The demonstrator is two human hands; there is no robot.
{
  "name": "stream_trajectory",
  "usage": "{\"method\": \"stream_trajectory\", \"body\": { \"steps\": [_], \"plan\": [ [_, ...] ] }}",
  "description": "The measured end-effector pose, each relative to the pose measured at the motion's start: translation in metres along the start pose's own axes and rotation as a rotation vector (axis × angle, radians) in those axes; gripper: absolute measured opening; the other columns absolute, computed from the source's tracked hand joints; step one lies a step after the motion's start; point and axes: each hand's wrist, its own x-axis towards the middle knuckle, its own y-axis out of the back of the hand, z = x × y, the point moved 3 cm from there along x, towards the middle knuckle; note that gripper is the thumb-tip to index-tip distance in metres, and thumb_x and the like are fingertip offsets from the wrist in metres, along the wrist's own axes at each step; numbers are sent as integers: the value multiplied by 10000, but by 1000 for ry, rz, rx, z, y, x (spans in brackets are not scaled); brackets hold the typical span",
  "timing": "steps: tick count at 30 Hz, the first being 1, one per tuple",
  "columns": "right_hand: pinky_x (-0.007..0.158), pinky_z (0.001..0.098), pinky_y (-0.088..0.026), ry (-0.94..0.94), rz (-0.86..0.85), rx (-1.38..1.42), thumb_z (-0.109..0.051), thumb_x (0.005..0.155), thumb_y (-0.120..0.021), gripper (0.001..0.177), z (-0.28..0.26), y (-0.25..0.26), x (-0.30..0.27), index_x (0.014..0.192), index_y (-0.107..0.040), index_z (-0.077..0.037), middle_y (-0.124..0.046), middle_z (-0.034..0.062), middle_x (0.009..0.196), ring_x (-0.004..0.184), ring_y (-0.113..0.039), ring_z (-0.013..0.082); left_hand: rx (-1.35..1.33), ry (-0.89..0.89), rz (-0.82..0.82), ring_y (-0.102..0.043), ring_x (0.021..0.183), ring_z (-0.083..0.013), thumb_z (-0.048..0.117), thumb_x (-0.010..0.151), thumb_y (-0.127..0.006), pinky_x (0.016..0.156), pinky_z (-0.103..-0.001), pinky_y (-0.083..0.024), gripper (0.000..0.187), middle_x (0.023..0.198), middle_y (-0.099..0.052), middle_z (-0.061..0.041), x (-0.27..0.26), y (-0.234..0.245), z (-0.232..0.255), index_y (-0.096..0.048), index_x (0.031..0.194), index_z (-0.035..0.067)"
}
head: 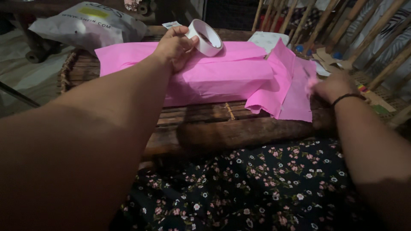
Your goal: The person wraps a rectangular item in pink paper on a bamboo table. They fold the paper edges, smooth the creases, and secure the folds with white adhesive tape using scissors to cut the tape. The wrapped item remains on the table at the end.
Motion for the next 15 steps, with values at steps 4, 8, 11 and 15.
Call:
{"method": "stream_trajectory", "body": {
  "steps": [4, 8, 11, 15],
  "plan": [
    [754, 394, -576, 134, 375, 552, -305, 770, -952, 418, -47, 27, 5, 1024, -738, -51, -751, 121, 967, 847, -736, 239, 67, 42, 89, -683, 1064, -325, -123, 879, -636, 885, -472, -619, 344, 1142, -590, -146, -7, -1, 3, -527, 1092, 124],
    [796, 335, -581, 862, 682, 974, -19, 808, -874, 295, -154, 48, -1, 1025, -675, -12, -699, 81, 987, 890, -688, 202, 51, -24, 104, -673, 1090, -315, -155, 867, -638, 933, -443, -601, 376, 1146, -571, -116, 1, 2, 2, -546, 1116, 111],
    [762, 290, -541, 932, 249, 1233, -72, 944, -828, 139, -233, 55, -17, 990, -701, -41, -675, 10, 898, 832, -656, 150, 42, -90, 73, -664, 1104, -316, -194, 845, -646, 988, -441, -581, 423, 1136, -572, -103, 10, 11, 0, -571, 1161, 78],
    [779, 255, -550, 988, -285, 1100, -148, 1005, -740, 57, -317, 68, -43, 1031, -766, -106, -739, -60, 906, 836, -670, 81, -36, -156, -28, -645, 1084, -323, -219, 836, -652, 1033, -474, -591, 452, 1095, -580, -113, 17, 16, -4, -574, 1198, 40]
  ]
}}
